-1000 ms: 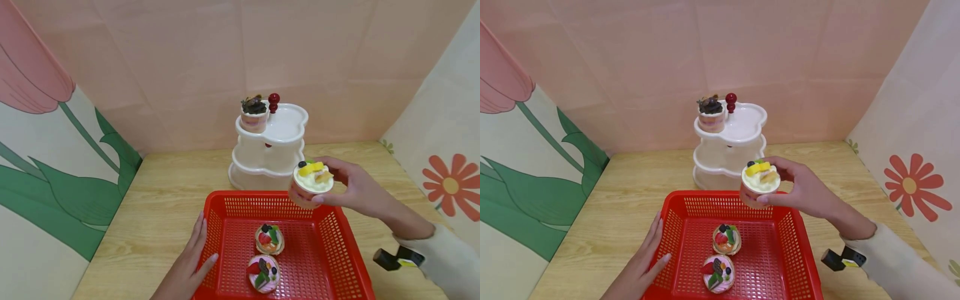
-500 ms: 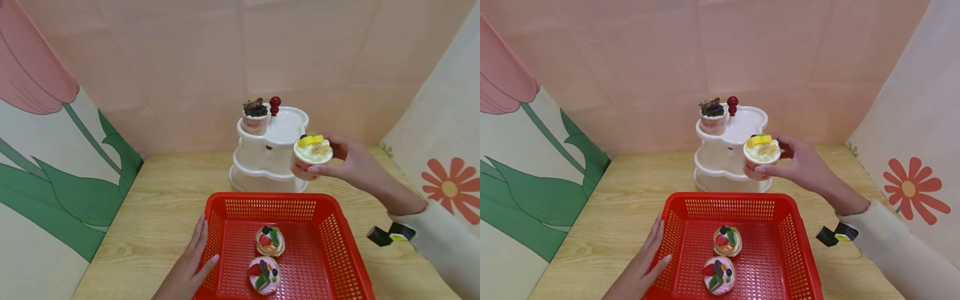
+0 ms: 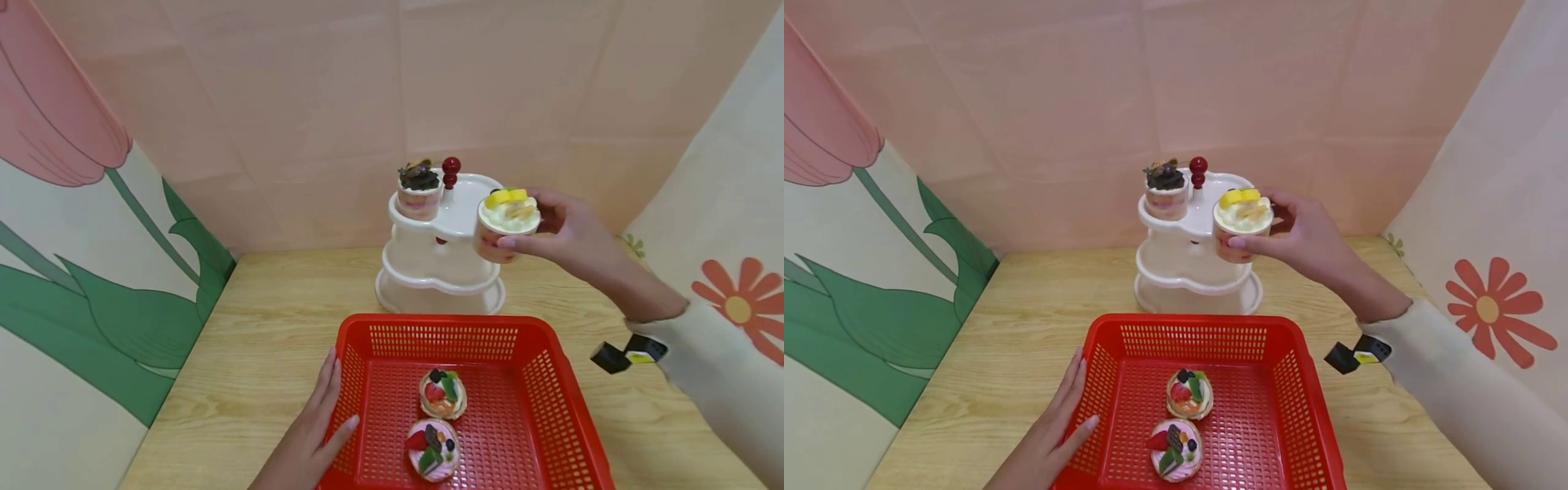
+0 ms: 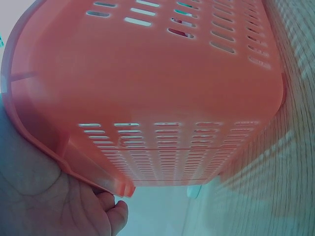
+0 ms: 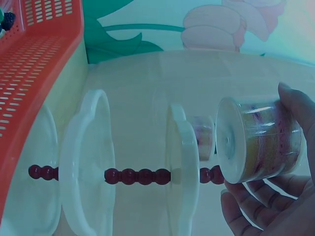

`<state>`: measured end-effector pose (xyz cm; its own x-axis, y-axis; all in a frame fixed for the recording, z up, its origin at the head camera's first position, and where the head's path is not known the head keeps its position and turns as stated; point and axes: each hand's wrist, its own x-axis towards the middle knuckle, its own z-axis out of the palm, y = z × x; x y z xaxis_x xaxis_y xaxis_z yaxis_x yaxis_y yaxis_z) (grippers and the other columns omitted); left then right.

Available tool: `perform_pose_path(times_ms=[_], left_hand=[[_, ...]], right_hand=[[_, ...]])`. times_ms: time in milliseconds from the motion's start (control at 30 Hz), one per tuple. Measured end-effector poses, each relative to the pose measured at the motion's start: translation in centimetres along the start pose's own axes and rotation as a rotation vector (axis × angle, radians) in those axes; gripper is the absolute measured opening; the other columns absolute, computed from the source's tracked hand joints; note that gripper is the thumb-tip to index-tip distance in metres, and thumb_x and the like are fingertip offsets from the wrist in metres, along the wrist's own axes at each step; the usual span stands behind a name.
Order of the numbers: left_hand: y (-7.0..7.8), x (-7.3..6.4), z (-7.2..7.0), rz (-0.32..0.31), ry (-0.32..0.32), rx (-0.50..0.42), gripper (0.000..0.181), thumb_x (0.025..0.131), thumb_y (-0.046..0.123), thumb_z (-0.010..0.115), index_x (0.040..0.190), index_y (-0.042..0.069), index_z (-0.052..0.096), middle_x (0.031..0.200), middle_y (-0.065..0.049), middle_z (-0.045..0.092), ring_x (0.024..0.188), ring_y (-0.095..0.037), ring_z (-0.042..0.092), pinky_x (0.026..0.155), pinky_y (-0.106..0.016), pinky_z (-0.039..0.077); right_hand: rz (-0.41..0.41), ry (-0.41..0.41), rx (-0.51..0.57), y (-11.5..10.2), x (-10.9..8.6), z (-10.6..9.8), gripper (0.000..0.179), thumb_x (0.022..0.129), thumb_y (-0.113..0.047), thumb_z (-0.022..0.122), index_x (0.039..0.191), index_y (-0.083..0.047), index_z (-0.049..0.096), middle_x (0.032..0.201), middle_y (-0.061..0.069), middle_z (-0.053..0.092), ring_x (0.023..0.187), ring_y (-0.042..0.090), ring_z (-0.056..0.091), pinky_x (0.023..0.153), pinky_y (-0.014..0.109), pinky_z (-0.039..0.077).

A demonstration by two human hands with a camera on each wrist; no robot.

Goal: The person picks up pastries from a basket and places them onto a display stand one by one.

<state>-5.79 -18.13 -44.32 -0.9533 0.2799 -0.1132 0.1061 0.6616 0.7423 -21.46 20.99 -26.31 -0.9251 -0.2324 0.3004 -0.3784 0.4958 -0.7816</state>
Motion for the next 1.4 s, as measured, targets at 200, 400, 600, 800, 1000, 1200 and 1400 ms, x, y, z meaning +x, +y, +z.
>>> perform_pose_path(times_ms=[200, 400, 600, 800, 1000, 1200, 1400], left_hand=[[-0.1, -0.1, 0.0, 0.005, 0.005, -0.001, 0.082, 0.102, 0.065, 0.041, 0.163, 0.032, -0.002, 0.166, 0.023, -0.016, 0.154, -0.026, 0.013, 0.109, -0.057, 0.041], [0.0, -0.1, 0.0, 0.008, 0.01, 0.001, 0.082, 0.102, 0.065, 0.041, 0.163, 0.032, -0.002, 0.166, 0.022, -0.015, 0.154, -0.026, 0.013, 0.109, -0.057, 0.041], [0.0, 0.1, 0.1, -0.001, 0.001, -0.007, 0.082, 0.101, 0.066, 0.041, 0.162, 0.036, -0.004, 0.165, 0.025, -0.016, 0.154, -0.025, 0.012, 0.108, -0.057, 0.041], [0.3, 0.1, 0.0, -0.01, -0.011, -0.02, 0.081, 0.101, 0.065, 0.042, 0.162, 0.038, -0.004, 0.165, 0.025, -0.016, 0.155, -0.027, 0.011, 0.108, -0.059, 0.04], [0.2, 0.0, 0.0, -0.018, -0.024, -0.029, 0.08, 0.101, 0.063, 0.043, 0.162, 0.038, -0.004, 0.165, 0.024, -0.016, 0.154, -0.03, 0.013, 0.104, -0.058, 0.045], [0.1, -0.1, 0.0, -0.008, -0.002, -0.022, 0.08, 0.102, 0.061, 0.045, 0.162, 0.036, -0.002, 0.167, 0.02, -0.014, 0.153, -0.035, 0.017, 0.099, -0.056, 0.05], [0.1, -0.1, 0.0, -0.015, -0.014, -0.038, 0.081, 0.102, 0.06, 0.046, 0.162, 0.037, -0.002, 0.167, 0.02, -0.013, 0.153, -0.037, 0.018, 0.096, -0.054, 0.053]], right_hand=[[0.021, 0.016, -0.036, -0.2, 1.5, -0.2, 0.06, 0.086, -0.026, 0.084, 0.139, -0.013, 0.059, 0.121, 0.001, 0.065, 0.098, 0.017, 0.064, 0.075, 0.016, 0.056], [0.027, 0.049, -0.058, -0.5, 3.0, -0.2, 0.059, 0.085, -0.034, 0.085, 0.136, -0.015, 0.062, 0.12, -0.001, 0.066, 0.096, 0.017, 0.065, 0.071, 0.017, 0.055], [0.043, 0.066, -0.091, -0.3, 4.0, -0.2, 0.065, 0.083, -0.038, 0.085, 0.139, -0.015, 0.061, 0.124, 0.001, 0.065, 0.095, 0.02, 0.062, 0.067, 0.018, 0.053], [0.033, 0.093, -0.107, 0.2, 5.1, 0.0, 0.066, 0.082, -0.042, 0.085, 0.138, -0.014, 0.063, 0.119, 0.001, 0.067, 0.095, 0.019, 0.059, 0.065, 0.019, 0.05], [0.036, 0.098, -0.099, 0.8, 6.0, 0.3, 0.064, 0.082, -0.043, 0.085, 0.136, -0.015, 0.065, 0.117, -0.001, 0.068, 0.094, 0.018, 0.058, 0.066, 0.02, 0.049], [0.046, 0.072, -0.082, 0.9, 6.9, 0.8, 0.067, 0.08, -0.045, 0.086, 0.138, -0.017, 0.064, 0.121, 0.0, 0.068, 0.1, 0.017, 0.058, 0.072, 0.022, 0.048], [0.025, 0.054, -0.095, 1.1, 7.3, 1.2, 0.064, 0.08, -0.045, 0.087, 0.133, -0.015, 0.067, 0.119, 0.003, 0.069, 0.102, 0.017, 0.059, 0.076, 0.024, 0.047]])
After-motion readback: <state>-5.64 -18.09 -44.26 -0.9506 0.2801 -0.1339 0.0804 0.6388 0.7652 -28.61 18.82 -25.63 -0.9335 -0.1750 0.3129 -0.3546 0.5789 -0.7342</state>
